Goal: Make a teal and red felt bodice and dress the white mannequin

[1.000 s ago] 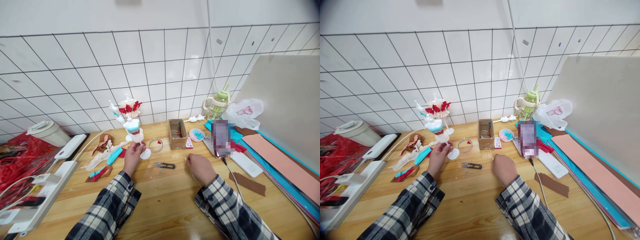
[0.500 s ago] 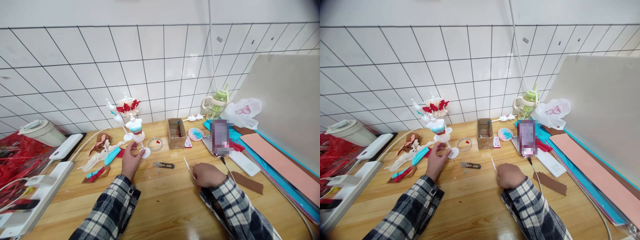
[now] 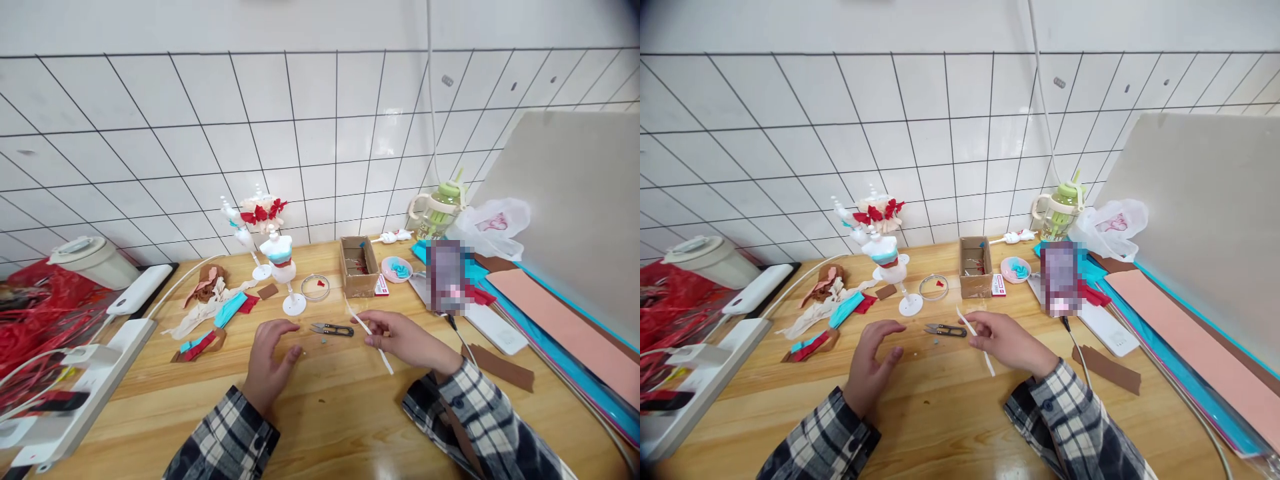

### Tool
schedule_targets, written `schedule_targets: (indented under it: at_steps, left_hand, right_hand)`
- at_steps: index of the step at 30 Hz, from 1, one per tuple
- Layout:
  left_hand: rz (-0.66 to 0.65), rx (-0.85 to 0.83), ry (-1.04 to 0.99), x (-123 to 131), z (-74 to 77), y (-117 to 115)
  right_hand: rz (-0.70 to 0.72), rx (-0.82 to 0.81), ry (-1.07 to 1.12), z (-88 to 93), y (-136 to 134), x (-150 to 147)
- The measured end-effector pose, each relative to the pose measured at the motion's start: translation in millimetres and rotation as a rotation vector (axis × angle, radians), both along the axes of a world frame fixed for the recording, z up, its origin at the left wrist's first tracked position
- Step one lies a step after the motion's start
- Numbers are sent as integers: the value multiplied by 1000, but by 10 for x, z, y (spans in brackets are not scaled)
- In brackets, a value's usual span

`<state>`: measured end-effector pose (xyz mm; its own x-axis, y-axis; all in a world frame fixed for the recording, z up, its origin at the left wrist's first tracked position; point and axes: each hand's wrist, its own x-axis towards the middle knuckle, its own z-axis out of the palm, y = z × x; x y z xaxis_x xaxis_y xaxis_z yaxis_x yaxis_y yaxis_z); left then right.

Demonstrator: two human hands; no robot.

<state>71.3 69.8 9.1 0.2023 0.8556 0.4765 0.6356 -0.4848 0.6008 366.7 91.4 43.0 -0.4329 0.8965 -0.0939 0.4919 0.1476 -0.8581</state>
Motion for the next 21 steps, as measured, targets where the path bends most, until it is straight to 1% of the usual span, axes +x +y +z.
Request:
schedule_targets:
  at_steps: [2, 5, 8, 11, 14, 18, 21]
  left_hand:
    - [-87, -18, 84, 30, 15, 0]
    - [-215, -23, 243, 90, 12, 1]
    - [-300, -3, 391, 186, 3, -18]
    - [-362, 5, 500, 330, -8, -30]
    - [-418, 38, 575, 516, -48, 21]
    - [-396, 21, 616, 732, -125, 180]
    - [-366, -10, 600, 792, -158, 274]
  right_hand:
    - [9, -119, 34, -53, 148, 15]
    - [-9, -301, -45, -137, 388, 54]
    - [1, -420, -112, -253, 534, 59]
    - [7, -473, -134, -403, 567, 27]
    - [8, -492, -132, -515, 558, 6]
    - [10, -498, -98, -547, 541, 15]
    - [23, -477, -31, -514, 512, 47]
